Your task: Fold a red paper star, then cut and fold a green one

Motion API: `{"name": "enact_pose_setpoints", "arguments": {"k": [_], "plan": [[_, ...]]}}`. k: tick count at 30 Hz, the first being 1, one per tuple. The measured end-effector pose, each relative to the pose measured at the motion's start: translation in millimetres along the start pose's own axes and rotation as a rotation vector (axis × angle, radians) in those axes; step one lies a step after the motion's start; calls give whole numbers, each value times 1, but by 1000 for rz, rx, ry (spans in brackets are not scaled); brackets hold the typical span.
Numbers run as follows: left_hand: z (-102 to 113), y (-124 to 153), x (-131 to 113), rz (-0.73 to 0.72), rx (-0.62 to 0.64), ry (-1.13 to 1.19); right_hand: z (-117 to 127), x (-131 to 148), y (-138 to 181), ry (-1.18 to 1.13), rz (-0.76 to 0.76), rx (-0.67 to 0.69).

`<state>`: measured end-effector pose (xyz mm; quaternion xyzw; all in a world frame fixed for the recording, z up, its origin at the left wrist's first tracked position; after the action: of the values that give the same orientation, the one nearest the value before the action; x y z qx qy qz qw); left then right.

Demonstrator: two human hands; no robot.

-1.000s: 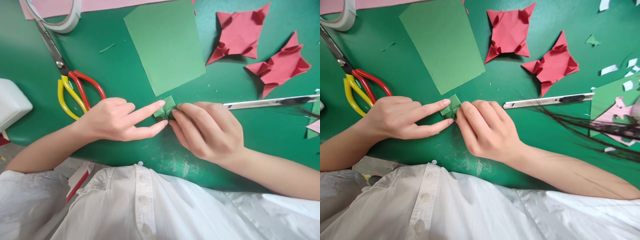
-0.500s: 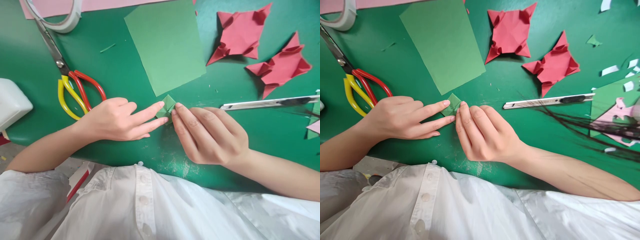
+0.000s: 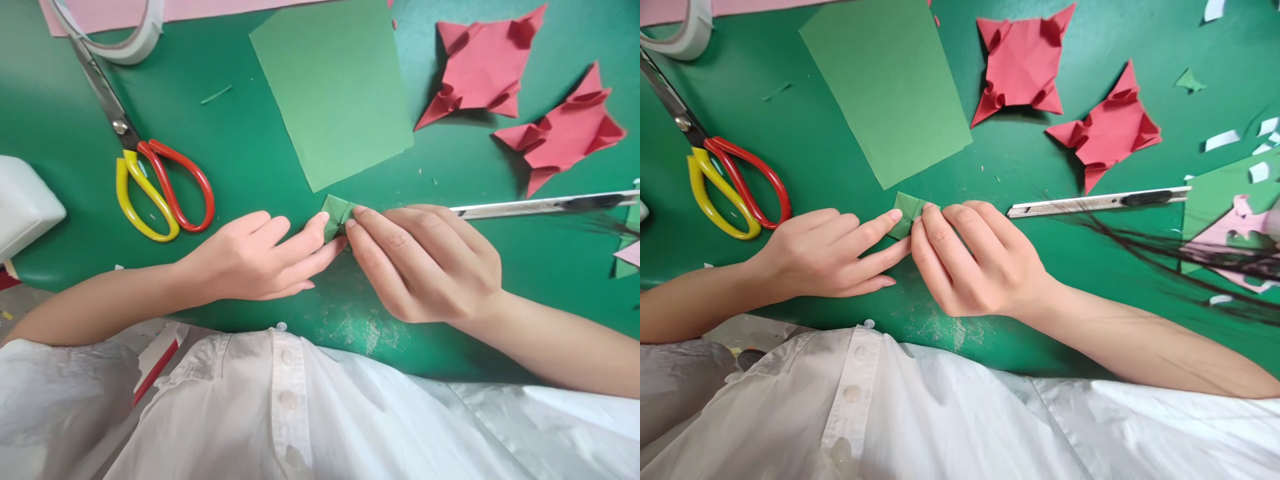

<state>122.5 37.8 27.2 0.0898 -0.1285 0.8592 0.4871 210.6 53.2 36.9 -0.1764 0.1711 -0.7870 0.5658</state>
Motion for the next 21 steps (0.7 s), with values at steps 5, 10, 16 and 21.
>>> {"name": "enact_pose_setpoints", "arguments": {"k": [5,10,16,21], "plan": [[2,0,-4,39,-68,17,1,-2,-2,-31,1,-10],[0,1,-3,57,-73,28,-2,-6,-3,-69,2,19],[-7,0,-5,15,-13,124,0,-10,-4,-110,39,-17],[-10,1,-8,-1,5,146,7,-15,-5,-75,74,-53]]}}
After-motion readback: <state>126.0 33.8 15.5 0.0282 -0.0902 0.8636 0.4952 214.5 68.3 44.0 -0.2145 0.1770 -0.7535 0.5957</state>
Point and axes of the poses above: each hand's wrist, its own y-axis away from the middle knuckle, its own z-axis out of the back of the hand, x = y × z, the point moved 9 cm from there along -y, towards the middle knuckle, and after that the axes turned 12 degrees about -y, right-handed, at the moved point
